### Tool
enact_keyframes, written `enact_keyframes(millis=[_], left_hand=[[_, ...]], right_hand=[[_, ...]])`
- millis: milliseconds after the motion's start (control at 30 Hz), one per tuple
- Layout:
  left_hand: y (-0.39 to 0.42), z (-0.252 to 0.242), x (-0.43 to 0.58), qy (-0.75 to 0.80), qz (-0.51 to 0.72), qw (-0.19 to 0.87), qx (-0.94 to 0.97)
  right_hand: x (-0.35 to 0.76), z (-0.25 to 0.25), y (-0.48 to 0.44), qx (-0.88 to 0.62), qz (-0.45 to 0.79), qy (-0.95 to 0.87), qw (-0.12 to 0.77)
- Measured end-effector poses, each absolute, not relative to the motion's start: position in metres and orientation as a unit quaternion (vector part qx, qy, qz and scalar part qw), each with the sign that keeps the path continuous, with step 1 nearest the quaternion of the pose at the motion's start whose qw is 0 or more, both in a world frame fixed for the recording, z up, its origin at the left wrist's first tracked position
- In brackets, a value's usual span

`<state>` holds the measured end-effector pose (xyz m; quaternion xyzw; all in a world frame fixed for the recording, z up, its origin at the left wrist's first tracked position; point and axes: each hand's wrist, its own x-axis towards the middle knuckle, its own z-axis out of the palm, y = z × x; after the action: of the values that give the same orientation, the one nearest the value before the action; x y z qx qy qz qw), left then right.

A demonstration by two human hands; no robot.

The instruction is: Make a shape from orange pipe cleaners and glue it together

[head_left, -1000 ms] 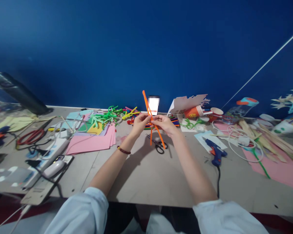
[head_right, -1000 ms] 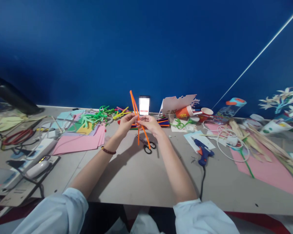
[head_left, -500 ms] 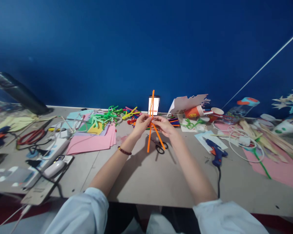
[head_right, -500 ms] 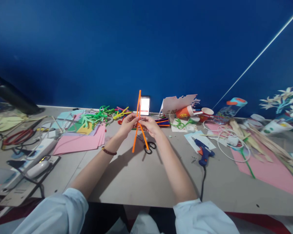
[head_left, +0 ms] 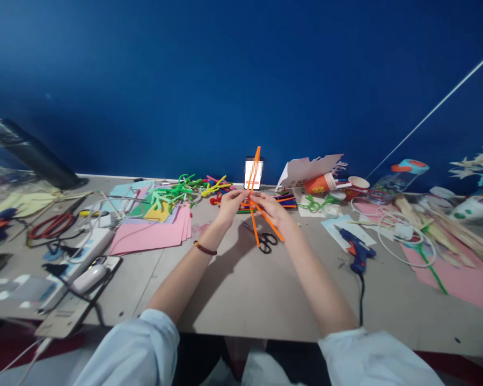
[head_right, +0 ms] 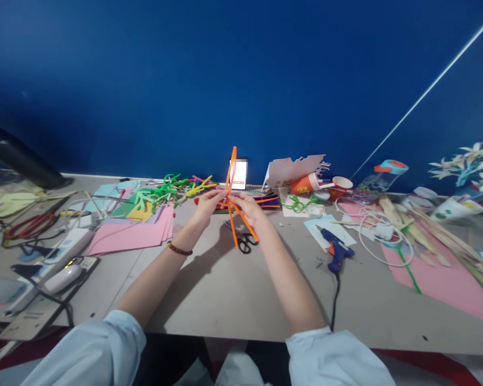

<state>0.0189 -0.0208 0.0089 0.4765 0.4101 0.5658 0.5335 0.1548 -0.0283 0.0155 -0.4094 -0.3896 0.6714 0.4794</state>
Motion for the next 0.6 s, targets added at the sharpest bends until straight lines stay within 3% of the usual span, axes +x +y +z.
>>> enact_keyframes(millis=[600], left_hand=[[-0.0240,0.0053,0.0273,0.335,0.587,0.637,0.371]], right_hand=[[0.1509,0.0089,-0.0221,-0.375,0.649,-0.374,0.546]])
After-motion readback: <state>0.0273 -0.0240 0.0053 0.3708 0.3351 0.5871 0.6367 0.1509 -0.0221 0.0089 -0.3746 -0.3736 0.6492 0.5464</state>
